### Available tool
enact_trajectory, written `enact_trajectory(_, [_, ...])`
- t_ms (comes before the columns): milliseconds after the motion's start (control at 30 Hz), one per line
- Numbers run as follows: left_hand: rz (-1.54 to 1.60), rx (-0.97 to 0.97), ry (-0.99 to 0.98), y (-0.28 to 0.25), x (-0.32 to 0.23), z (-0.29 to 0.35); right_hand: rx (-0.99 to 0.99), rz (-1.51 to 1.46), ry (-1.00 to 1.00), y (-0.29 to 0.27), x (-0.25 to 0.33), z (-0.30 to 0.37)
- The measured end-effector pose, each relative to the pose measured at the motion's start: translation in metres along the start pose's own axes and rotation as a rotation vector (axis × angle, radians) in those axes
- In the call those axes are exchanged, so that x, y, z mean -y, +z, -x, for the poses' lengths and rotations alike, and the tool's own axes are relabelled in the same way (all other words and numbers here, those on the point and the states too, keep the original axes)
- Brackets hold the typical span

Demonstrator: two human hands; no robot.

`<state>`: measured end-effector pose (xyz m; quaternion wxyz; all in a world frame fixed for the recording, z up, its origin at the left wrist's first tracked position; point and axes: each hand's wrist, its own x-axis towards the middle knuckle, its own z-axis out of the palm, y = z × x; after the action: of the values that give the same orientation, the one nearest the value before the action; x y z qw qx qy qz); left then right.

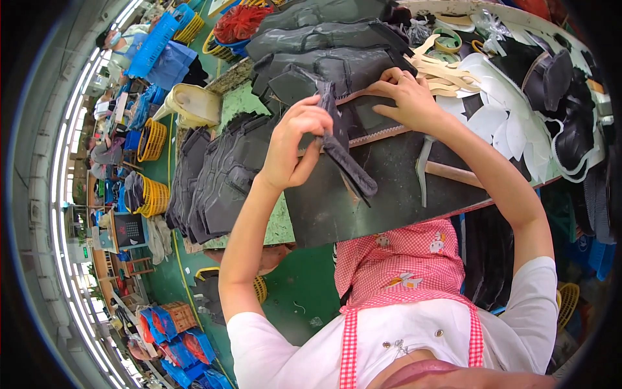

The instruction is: Using a hammer and hands to fold and bond leather components of a shoe upper at a manufacturing station.

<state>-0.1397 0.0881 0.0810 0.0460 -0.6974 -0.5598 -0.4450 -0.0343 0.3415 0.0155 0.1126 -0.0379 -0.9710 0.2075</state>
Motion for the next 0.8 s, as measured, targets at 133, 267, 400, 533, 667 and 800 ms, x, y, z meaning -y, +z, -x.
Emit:
enact_trajectory(133, [0.071, -0.134, -0.024, -0.006, -0.006, 0.011, -0.068, 0.108, 0.045, 0.006, 0.012, -0.009])
enact_trajectory(267, [-0.182, -0.559, -0.017, -0.024, -0.042, 0.008, -0.091, 0.151, 0.19, 0.01, 0.0, -0.018])
enact_trajectory(400, [-0.234, -0.347, -0.434, -0.062, -0.114, -0.003, -0.175, 0.054, 0.051, -0.002, -0.023, -0.002])
enact_trajectory(533, [-0.052, 0.278, -0.815, -0.006, -0.113, 0.017, 0.012, -0.282, 0.107, -0.047, -0.003, 0.065])
enact_trajectory(667, [0.185, 0.478, -0.833, 0.074, -0.079, 0.054, 0.027, 0.021, 0.032, -0.022, -0.009, 0.147])
enact_trajectory(800, [0.308, 0.363, -0.721, 0.119, -0.062, 0.047, 0.001, -0.078, 0.031, -0.013, -0.02, 0.162])
